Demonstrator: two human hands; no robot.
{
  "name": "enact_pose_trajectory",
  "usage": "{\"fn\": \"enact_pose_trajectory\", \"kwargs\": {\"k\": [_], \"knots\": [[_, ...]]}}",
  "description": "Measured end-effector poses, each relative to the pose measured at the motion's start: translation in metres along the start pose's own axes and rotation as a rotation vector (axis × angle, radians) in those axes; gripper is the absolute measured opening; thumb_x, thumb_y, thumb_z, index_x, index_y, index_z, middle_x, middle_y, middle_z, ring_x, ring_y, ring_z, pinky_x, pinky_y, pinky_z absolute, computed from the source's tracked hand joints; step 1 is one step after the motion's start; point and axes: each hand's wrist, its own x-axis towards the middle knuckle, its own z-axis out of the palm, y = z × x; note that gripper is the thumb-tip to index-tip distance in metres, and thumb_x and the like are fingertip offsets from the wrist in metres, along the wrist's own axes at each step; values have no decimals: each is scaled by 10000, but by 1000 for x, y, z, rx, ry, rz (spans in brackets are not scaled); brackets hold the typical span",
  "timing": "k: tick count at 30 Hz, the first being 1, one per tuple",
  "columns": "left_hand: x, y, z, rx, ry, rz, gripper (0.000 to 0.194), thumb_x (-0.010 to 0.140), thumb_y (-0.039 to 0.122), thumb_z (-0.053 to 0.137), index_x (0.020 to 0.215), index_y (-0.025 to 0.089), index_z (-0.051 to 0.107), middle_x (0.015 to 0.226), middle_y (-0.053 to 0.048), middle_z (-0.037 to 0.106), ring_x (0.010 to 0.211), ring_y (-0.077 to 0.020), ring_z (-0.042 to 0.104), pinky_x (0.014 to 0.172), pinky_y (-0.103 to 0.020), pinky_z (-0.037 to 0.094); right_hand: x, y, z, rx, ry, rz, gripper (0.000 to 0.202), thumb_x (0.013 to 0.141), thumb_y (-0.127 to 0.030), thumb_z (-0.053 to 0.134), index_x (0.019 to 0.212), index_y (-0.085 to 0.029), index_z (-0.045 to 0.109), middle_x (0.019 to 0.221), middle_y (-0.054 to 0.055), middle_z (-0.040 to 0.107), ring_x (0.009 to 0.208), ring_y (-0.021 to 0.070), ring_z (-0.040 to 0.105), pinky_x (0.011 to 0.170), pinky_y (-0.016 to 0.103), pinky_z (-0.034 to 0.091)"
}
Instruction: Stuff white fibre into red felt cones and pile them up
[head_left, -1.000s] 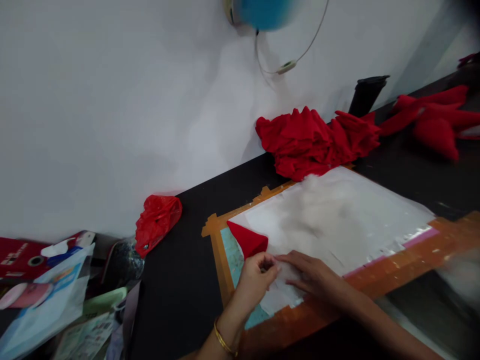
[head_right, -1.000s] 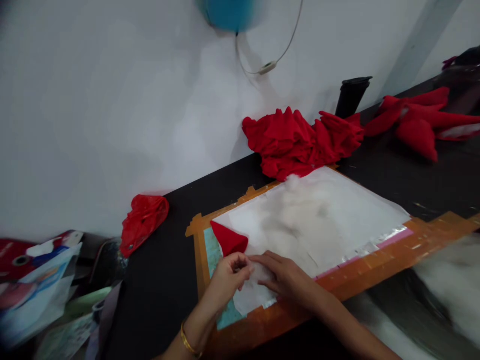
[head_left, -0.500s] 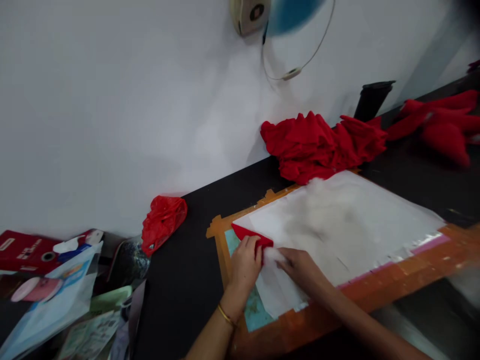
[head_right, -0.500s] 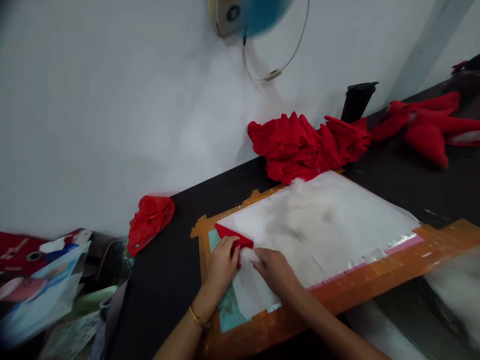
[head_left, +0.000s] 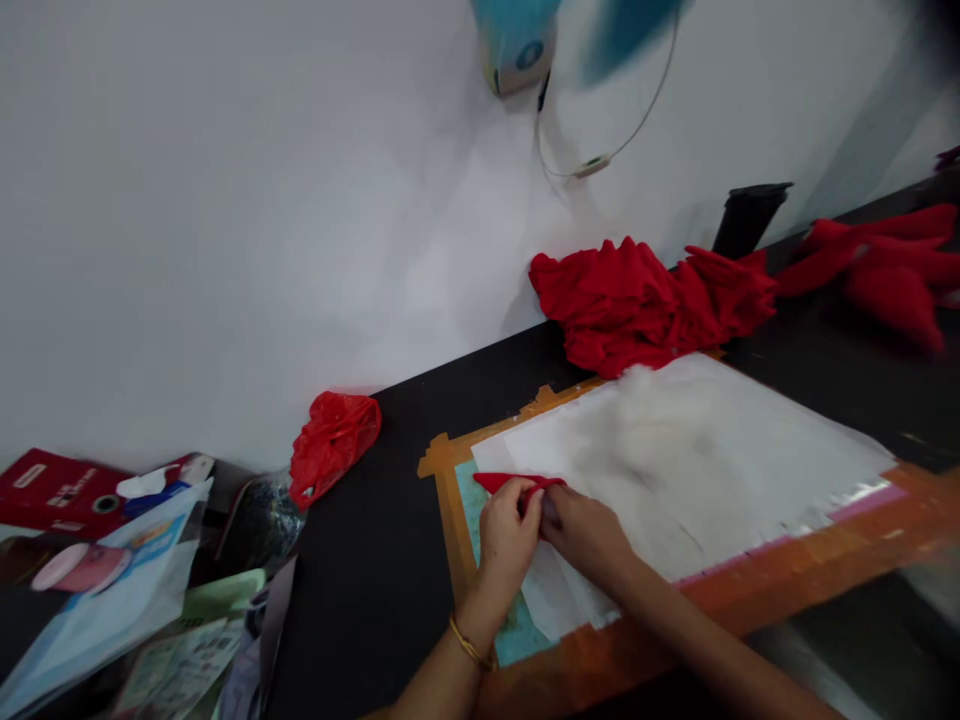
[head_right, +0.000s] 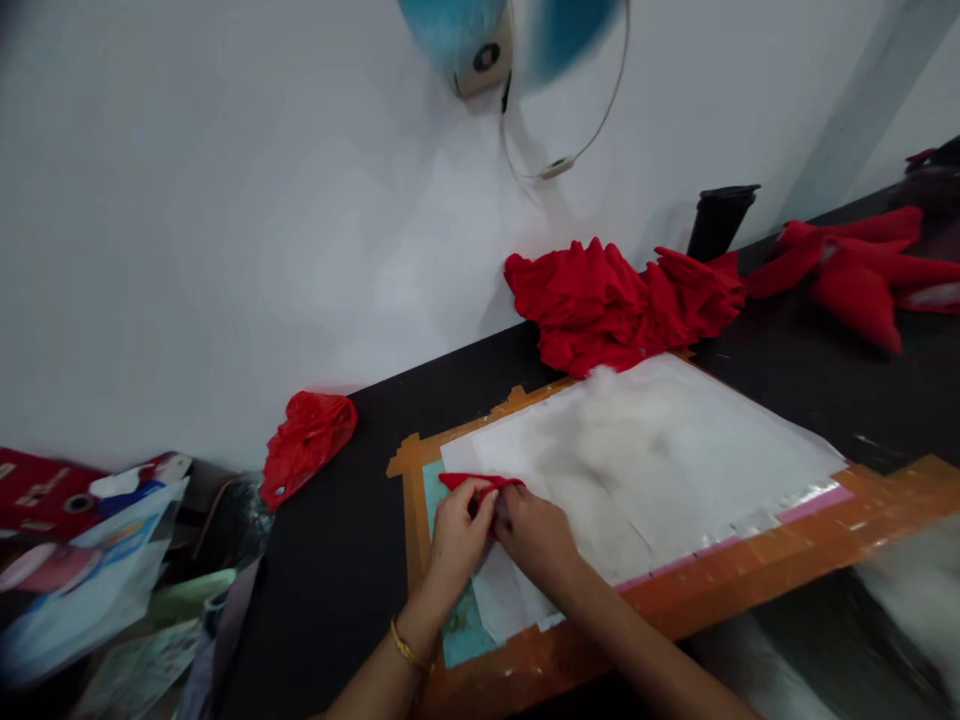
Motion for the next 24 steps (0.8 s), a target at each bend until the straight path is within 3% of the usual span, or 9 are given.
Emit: {"fn": "enact_pose_trajectory", "kwargs": {"k": [4, 8, 10, 13, 15, 17, 19, 21, 24], "knots": [[-3, 1, 0, -2, 11, 18, 165, 875, 257, 533, 889, 211, 691, 811, -40, 702, 740, -192, 602, 699, -292, 425, -7, 5, 10, 214, 77, -33, 192, 862, -246, 504, 982, -173, 636, 948, 111, 730, 780, 230, 707, 628, 274, 466], [-8, 14, 0, 13, -40, 118, 183, 890, 239, 519, 932, 227, 697, 892, -59, 710, 817, -208, 619, 748, -316, 442, 4, 14, 22, 452, 84, -7, 211, 775, -142, 477, 629, -172, 627, 653, 100, 711, 630, 224, 676, 616, 293, 475], [-13, 22, 1, 27, -90, 187, 191, 895, 243, 524, 953, 238, 706, 907, -69, 703, 846, -222, 618, 772, -331, 449, 9, 19, 23, 535, 76, -28, 215, 729, -120, 473, 561, -182, 591, 605, 72, 699, 609, 217, 667, 606, 287, 495], [-23, 28, 1, 37, -139, 298, 202, 894, 245, 538, 1013, 247, 703, 908, -75, 681, 869, -234, 605, 808, -357, 463, 7, 22, 16, 729, 87, -93, 202, 758, -165, 461, 654, -185, 632, 710, 55, 731, 696, 223, 684, 666, 296, 542], [-28, 25, 0, 1, -6, 330, 269, 876, 247, 576, 1135, 246, 648, 973, -80, 657, 935, -236, 593, 863, -377, 469, 1, 20, 7, 861, 116, -126, 219, 811, -235, 464, 788, -182, 675, 812, 60, 748, 780, 238, 694, 726, 322, 562], [-27, 21, -3, -123, 305, 245, 472, 821, 265, 657, 1274, 236, 526, 1132, -102, 605, 1078, -247, 561, 955, -401, 450, -5, 14, 0, 1007, 142, -123, 264, 847, -320, 490, 927, -178, 697, 901, 80, 756, 845, 260, 698, 760, 358, 574], [-20, 19, -6, -382, 554, 44, 646, 767, 291, 717, 1337, 240, 418, 1289, -122, 526, 1201, -253, 519, 1009, -398, 436, -7, 5, -3, 1141, 130, -112, 321, 865, -385, 514, 1032, -182, 699, 963, 94, 756, 883, 272, 701, 776, 382, 581], [-11, 22, -8, -743, 536, -192, 653, 756, 337, 730, 1319, 244, 413, 1320, -122, 526, 1192, -249, 555, 978, -377, 474, -4, -4, 1, 1138, 108, -126, 347, 890, -403, 498, 1068, -184, 699, 981, 99, 758, 878, 275, 709, 762, 390, 589], [0, 34, -6, -1162, 352, -431, 585, 738, 358, 755, 1239, 215, 489, 1065, -84, 662, 919, -218, 683, 824, -351, 548, 7, -13, 14, 818, 125, -216, 322, 915, -339, 452, 1028, -185, 712, 935, 99, 769, 839, 268, 726, 730, 381, 600]]}}
